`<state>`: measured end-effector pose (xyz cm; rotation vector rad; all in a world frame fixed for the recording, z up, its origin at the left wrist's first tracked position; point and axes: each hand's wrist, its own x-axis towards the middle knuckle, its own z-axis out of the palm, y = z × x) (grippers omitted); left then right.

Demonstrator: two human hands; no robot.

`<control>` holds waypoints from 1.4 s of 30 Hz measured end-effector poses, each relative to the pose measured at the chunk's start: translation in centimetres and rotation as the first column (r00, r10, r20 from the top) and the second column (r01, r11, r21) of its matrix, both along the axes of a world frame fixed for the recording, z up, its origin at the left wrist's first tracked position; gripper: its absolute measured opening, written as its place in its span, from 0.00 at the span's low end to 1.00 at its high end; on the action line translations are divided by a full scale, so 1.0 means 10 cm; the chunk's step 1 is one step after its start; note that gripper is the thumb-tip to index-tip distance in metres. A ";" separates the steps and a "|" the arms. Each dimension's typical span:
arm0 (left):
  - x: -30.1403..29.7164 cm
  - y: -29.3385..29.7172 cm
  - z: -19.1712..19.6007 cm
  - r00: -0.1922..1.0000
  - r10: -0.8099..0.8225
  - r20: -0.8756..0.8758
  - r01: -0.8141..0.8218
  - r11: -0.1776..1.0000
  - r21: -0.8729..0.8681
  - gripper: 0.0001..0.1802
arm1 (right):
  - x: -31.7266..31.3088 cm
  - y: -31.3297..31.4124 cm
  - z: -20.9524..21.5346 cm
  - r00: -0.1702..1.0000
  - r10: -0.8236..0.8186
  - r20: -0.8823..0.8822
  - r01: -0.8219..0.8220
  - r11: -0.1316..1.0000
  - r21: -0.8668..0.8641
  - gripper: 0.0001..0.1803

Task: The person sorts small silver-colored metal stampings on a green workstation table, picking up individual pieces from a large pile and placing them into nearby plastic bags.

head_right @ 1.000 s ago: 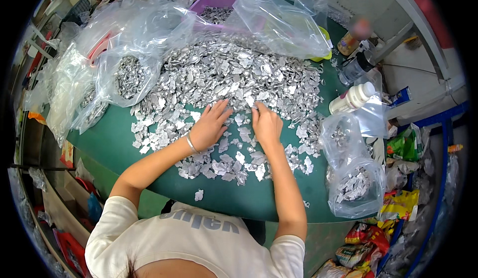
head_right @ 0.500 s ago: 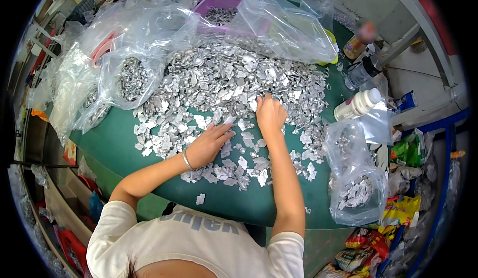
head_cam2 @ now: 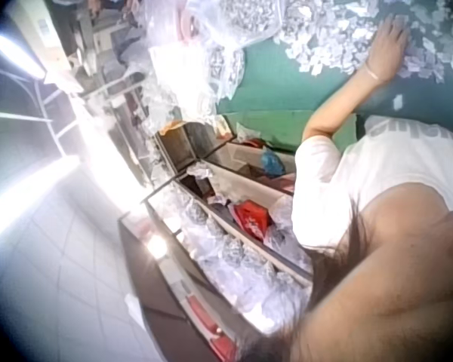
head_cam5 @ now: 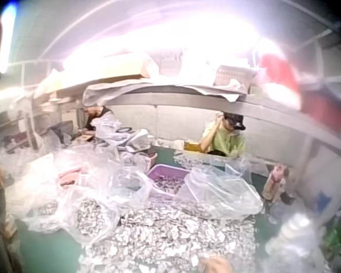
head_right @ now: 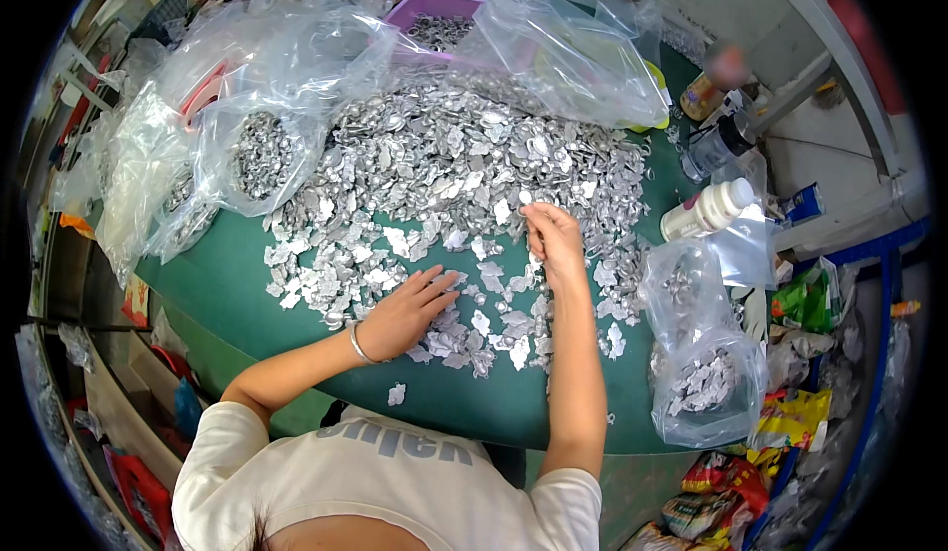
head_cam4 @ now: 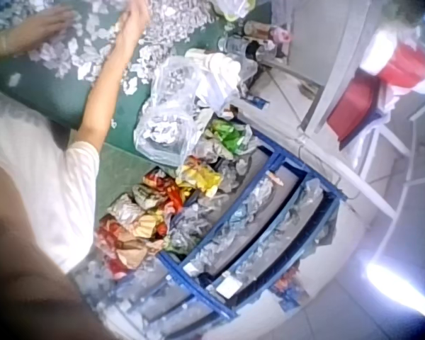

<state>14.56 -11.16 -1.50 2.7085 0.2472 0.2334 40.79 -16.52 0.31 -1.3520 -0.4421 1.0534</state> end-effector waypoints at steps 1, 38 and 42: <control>0.00 0.00 0.00 1.000 -0.001 0.008 0.001 1.000 -0.005 0.30 | 0.04 -0.06 -0.04 0.996 0.024 -0.090 -0.017 0.997 0.073 0.07; 0.01 0.01 -0.04 0.998 0.021 0.066 -0.016 0.998 -0.068 0.25 | 0.24 -1.02 0.17 0.930 -0.331 0.162 0.342 0.938 -0.048 0.10; 0.04 0.01 0.00 0.996 0.007 0.086 0.001 0.996 -0.090 0.26 | 0.57 -0.92 -0.19 0.297 0.019 0.955 0.540 0.821 -0.185 0.09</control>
